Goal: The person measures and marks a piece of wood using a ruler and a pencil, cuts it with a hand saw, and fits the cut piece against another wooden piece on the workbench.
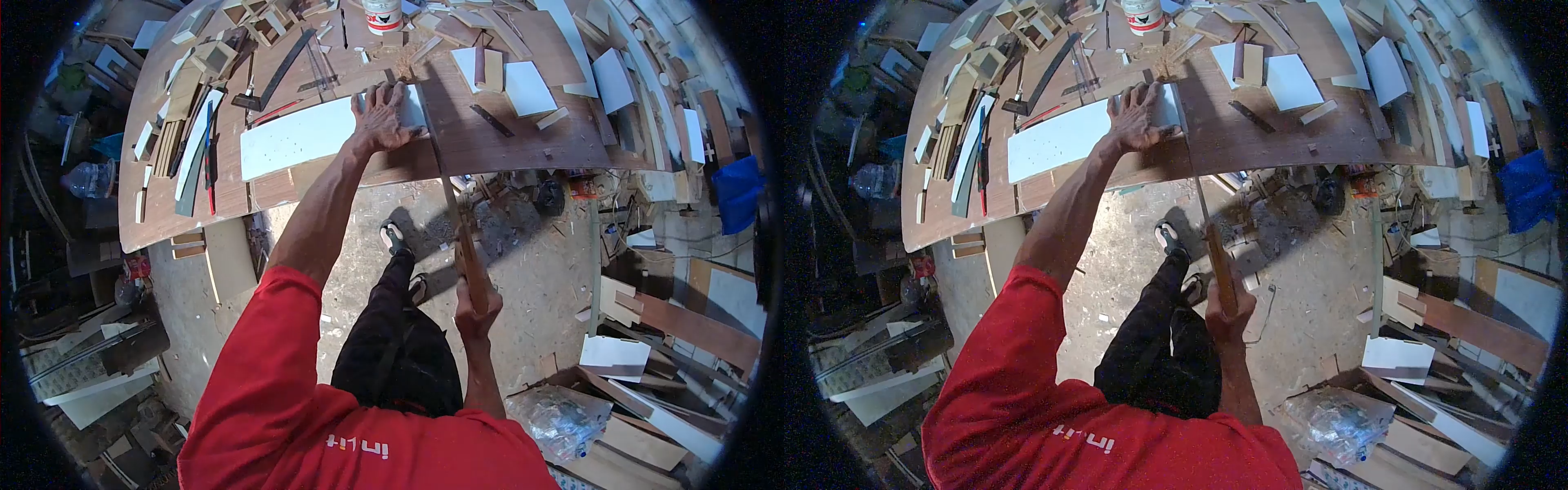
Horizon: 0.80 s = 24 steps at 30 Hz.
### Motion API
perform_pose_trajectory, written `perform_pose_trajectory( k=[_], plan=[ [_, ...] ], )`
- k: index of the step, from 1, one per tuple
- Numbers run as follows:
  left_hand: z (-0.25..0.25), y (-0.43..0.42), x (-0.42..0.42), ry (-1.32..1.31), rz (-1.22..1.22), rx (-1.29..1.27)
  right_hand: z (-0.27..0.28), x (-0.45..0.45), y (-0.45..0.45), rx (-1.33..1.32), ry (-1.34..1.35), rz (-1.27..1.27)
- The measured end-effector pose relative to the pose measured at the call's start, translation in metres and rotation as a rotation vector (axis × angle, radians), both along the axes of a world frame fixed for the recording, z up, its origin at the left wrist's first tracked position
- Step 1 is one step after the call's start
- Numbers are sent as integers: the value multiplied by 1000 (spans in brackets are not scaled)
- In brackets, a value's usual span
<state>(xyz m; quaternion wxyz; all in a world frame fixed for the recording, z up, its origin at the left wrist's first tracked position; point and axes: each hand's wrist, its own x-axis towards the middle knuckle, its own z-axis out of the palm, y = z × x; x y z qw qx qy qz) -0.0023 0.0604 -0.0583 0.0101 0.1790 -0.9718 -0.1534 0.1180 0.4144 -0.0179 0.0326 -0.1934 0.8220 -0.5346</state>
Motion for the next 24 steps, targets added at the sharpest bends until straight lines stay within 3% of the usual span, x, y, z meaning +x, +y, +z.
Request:
perform_pose_trajectory(
  k=[2, 3, 10, 18, 24],
  plan=[
    [7, 2, 0, -36, -2, -42, -4, -6, -3, 59, -273, 32],
    [7, 1, 0, -36, -5, -46, 19, -7, -11, 87, -479, -43],
    [3, 2, 0, -24, 0, -50, 1, -5, -9, -11, -184, -33],
    [2, 1, 0, -35, 5, -63, -6, 11, 3, -83, -68, -68],
    [5, 1, 0, 44, 7, 6, -5, 13, 14, 25, -104, -27]
  ],
)
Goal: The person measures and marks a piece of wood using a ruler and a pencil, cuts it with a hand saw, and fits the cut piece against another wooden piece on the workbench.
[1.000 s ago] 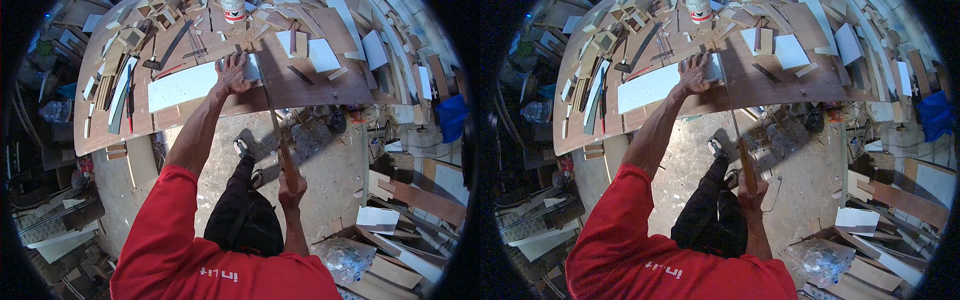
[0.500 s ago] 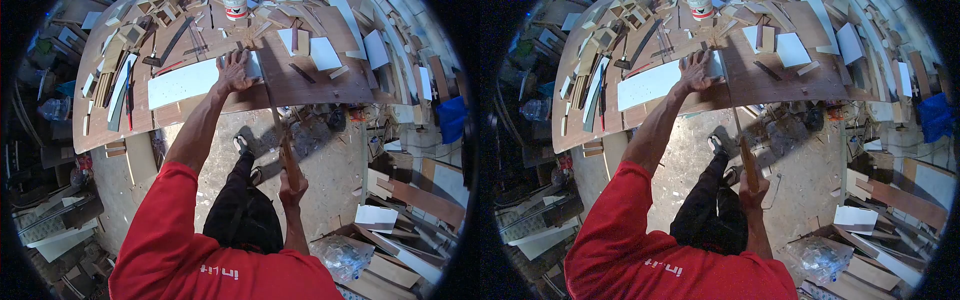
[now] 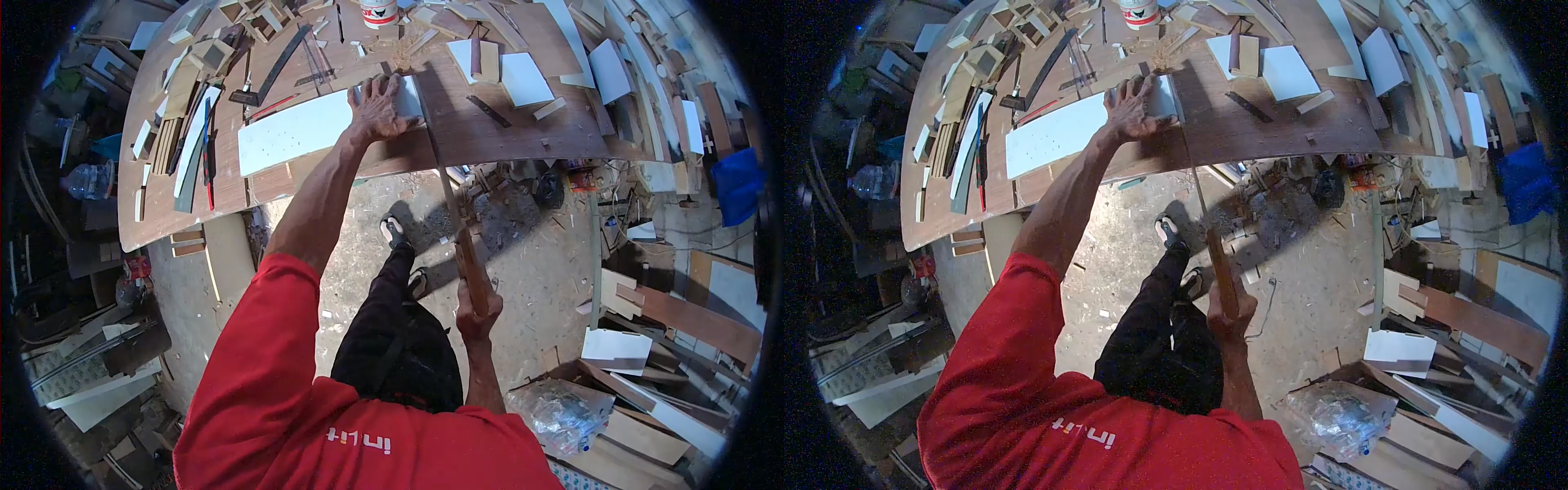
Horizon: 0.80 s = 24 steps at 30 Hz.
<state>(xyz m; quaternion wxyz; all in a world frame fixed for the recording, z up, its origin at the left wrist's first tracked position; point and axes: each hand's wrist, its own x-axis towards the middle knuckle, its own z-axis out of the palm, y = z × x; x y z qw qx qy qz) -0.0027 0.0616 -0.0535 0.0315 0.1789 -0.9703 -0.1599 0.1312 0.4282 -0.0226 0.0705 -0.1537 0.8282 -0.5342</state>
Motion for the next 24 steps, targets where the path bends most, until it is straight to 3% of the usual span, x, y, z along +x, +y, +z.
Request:
perform_pose_trajectory(
  k=[3, 14, 19, 24],
  plan=[
    [-5, -1, 1, -20, 8, -27, 29, 9, -1, -7, -154, -60],
    [-5, -3, 0, -38, 6, -39, 22, -3, -10, -17, -120, -14],
    [-3, -4, -2, -58, 13, -30, 17, -13, -21, 104, -302, -2],
    [-1, -1, 0, -47, 27, 10, 18, -2, -19, -69, -78, -75]
  ],
)
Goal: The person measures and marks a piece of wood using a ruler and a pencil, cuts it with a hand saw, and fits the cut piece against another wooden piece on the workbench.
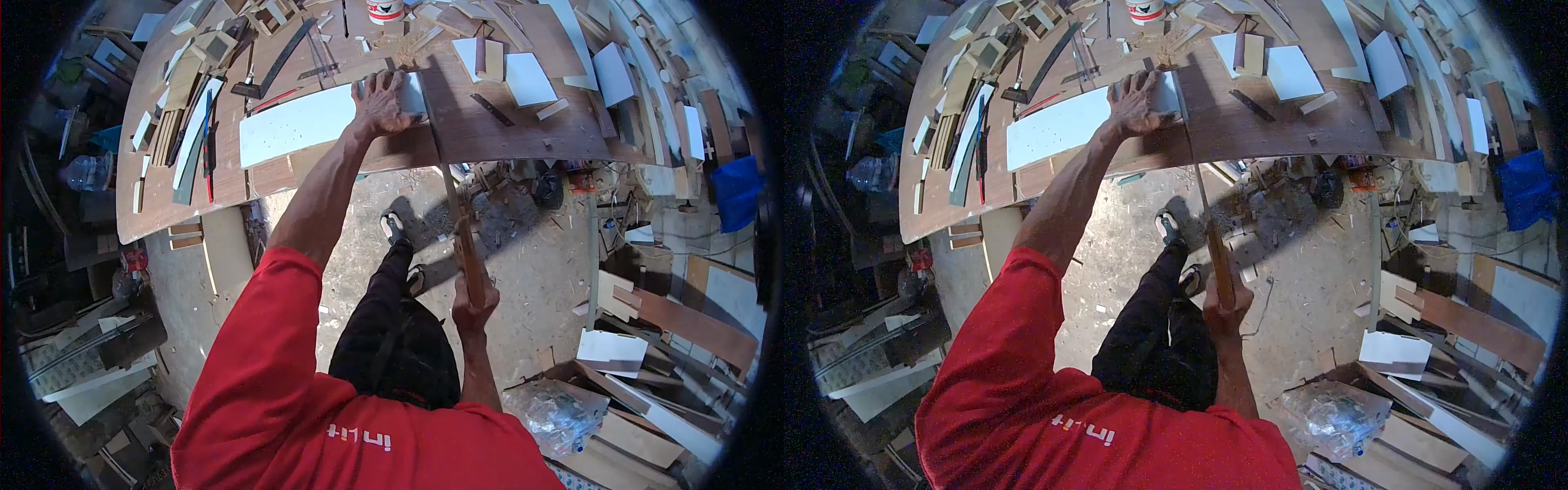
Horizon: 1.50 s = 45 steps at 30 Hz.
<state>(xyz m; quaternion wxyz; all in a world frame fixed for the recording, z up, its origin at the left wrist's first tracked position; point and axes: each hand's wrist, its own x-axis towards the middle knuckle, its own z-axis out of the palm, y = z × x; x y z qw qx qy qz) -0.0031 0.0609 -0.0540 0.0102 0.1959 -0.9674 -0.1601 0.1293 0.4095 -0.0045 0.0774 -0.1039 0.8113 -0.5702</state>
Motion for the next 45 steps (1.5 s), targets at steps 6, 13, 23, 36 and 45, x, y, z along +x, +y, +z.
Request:
perform_pose_trajectory(
  k=[6, 13, 23, 36, 45],
  plan=[
    [-3, -3, -1, 17, -21, -22, -6, 5, 6, 77, -116, 61],
    [-11, -5, 1, 64, -29, -27, -16, -6, -2, 89, -95, 107],
    [-2, 0, 1, 76, -1, -16, -20, 1, -1, 92, -30, 87],
    [1, -2, -1, 27, -21, 5, 2, 21, 10, 91, 104, 64],
    [-20, -7, -2, 142, -27, -57, -7, 24, 13, 96, 144, 57]
  ],
)
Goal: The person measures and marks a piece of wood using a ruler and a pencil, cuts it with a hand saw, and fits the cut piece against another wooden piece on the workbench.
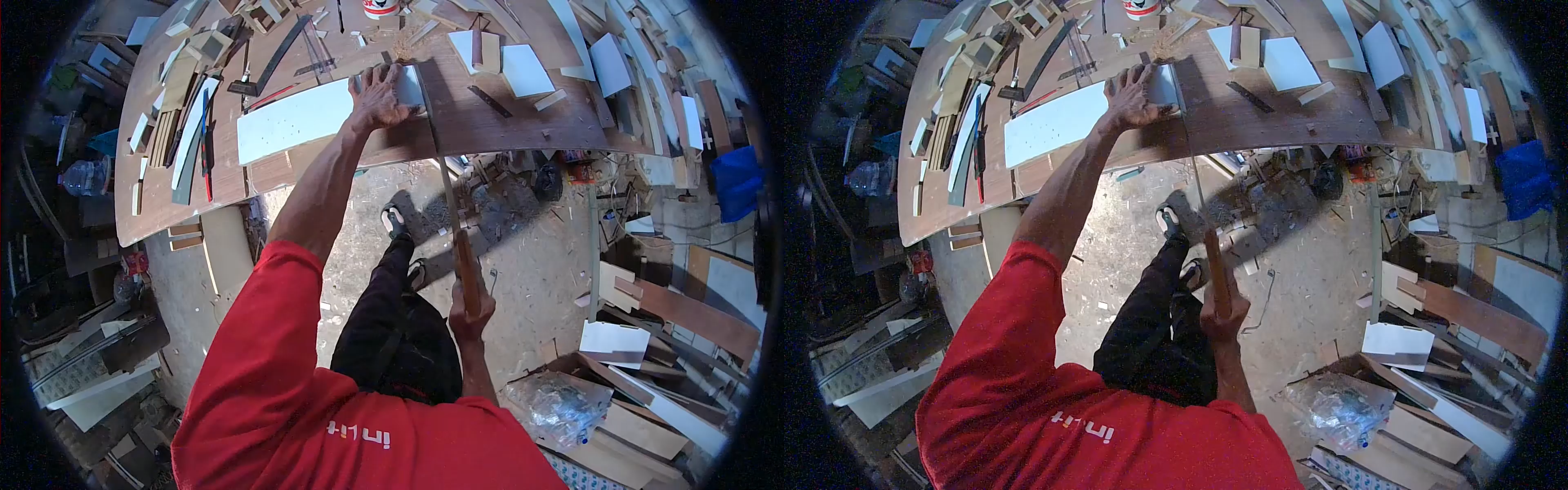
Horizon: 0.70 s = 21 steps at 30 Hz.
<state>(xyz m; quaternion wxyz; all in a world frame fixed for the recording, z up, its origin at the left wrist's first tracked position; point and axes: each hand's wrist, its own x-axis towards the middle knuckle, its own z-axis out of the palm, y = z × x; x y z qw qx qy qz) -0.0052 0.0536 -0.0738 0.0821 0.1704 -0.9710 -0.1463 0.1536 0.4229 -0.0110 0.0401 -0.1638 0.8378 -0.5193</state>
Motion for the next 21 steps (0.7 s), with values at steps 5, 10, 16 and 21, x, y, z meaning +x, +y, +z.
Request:
perform_pose_trajectory(
  k=[5, 10, 16, 21],
  plan=[
    [-10, -3, -2, 20, -2, 8, -15, -1, -8, -66, 36, -52],
    [-9, -1, -5, -25, 29, 32, 2, 3, -2, 16, -182, -2],
    [-17, -5, -5, -3, 23, -43, -11, -16, -19, -48, -149, 25],
    [-11, -2, -8, -42, 59, -49, 10, -5, -12, -70, -131, 17]
  ],
)
